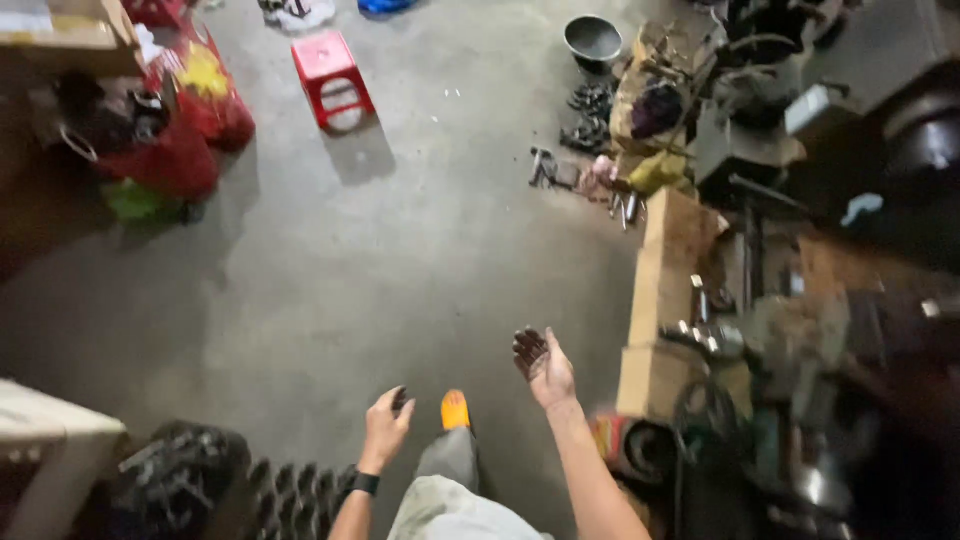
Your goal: The person removes a circular metal part from a lathe, carries it to a bench grinder, and grinds its edges while sparks fly. They then return to the lathe, secure a cylindrical metal piece, and operate the lathe to machine it, producing metal shavings. Finally, they handle a crankshaft-like component and place it into a blue bag with other parts.
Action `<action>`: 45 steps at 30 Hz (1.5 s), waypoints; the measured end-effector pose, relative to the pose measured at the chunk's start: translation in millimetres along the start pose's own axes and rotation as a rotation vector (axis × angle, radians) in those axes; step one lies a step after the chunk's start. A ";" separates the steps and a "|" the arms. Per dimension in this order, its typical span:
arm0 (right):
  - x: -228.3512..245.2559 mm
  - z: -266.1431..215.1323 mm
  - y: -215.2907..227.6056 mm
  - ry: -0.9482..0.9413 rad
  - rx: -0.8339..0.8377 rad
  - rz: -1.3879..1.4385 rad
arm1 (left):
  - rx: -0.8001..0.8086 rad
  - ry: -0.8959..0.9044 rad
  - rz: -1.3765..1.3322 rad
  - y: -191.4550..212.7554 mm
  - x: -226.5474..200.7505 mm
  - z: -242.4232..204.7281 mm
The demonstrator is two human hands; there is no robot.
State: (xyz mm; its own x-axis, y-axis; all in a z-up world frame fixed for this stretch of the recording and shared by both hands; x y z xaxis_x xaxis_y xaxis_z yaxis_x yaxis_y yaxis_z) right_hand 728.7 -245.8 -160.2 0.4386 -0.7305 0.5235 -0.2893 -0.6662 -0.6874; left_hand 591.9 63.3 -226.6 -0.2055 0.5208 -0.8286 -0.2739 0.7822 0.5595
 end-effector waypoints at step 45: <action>422.4 1390.7 -752.8 -0.096 0.151 -0.444 | -0.045 0.108 -0.465 -176.2 -326.4 1609.5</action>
State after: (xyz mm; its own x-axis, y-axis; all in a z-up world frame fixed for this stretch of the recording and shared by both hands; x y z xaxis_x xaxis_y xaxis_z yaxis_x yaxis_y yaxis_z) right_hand 2315.0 155.8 -121.9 0.5707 -0.3584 0.7388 0.0675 -0.8762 -0.4771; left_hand 2219.4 305.8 -83.9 -0.1476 0.0785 -0.9859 -0.4002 0.9069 0.1321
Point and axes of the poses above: each hand's wrist, its own z-axis towards the middle knuckle, its own y-axis out of the back of the hand, x = y × z, the point moved 6 cm from there along z, towards the middle knuckle, and after that the axes turned 2 degrees about -x, right-handed, at the moved point
